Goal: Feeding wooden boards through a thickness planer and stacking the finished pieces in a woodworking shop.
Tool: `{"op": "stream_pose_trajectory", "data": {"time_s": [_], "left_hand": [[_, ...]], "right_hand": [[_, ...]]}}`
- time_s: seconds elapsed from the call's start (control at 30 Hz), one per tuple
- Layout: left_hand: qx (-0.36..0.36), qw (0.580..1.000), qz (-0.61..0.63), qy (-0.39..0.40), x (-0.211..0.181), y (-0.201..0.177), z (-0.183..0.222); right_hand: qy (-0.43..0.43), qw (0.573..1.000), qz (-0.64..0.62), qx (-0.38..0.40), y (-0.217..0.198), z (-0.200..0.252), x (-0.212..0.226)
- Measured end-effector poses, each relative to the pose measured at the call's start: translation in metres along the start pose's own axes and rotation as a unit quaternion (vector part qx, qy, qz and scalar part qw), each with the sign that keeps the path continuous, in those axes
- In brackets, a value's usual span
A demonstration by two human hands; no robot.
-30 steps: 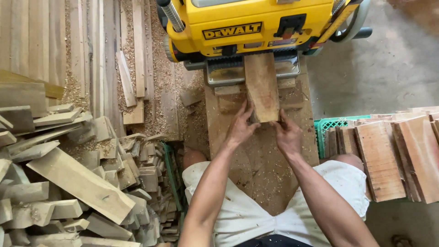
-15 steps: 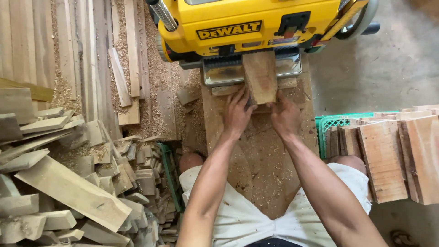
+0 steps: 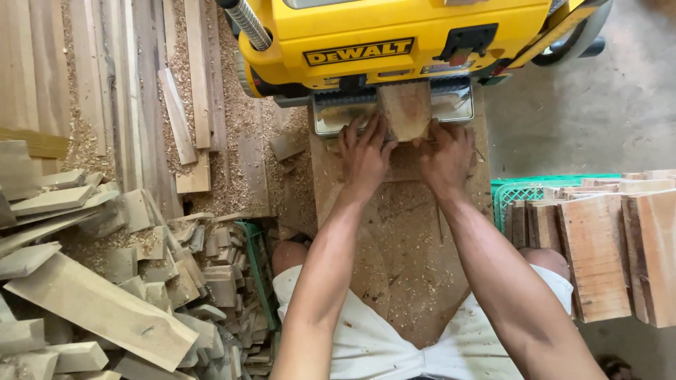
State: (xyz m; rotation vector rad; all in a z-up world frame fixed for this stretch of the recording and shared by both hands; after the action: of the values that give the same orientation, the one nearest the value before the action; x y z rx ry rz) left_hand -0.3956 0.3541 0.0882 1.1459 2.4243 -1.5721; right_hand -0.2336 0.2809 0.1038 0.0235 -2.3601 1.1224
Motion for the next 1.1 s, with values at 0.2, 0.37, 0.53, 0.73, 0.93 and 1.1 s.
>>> {"op": "stream_pose_trajectory", "data": {"time_s": [0.2,0.37,0.53,0.73,0.93,1.1], "left_hand": [[-0.014,1.0,-0.002,-0.01,0.012,0.017,-0.01],[-0.047,0.999,0.02,-0.011,0.019,0.033,-0.012],[-0.089,0.995,0.038,-0.002,0.021,0.039,-0.018],[-0.162,0.984,0.063,0.024,0.02,0.039,-0.02],[-0.211,0.977,0.033,0.006,0.016,0.037,-0.023],[-0.206,0.975,0.001,-0.079,0.022,0.036,-0.033]], "right_hand": [[-0.011,1.0,-0.004,-0.028,0.011,-0.013,-0.009],[-0.007,1.0,0.016,-0.023,0.02,-0.019,-0.013],[-0.021,0.999,0.045,-0.007,0.033,-0.024,-0.023],[0.062,0.998,0.012,0.006,0.03,-0.028,-0.031],[0.127,0.991,-0.004,0.047,0.02,-0.044,-0.015],[0.209,0.975,0.011,0.072,0.037,-0.05,-0.032]]}}
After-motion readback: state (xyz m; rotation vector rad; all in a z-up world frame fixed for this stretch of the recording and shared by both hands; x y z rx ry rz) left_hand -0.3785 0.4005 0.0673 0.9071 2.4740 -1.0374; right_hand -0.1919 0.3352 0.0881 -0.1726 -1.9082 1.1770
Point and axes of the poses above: each hand's wrist, its own z-axis away from the middle knuckle, its own y-axis out of the palm, x = y × z, the point moved 8 cm from there along -z, towards the middle knuckle, and after that the axes turned 10 degrees about -x, right-handed, at the moved point
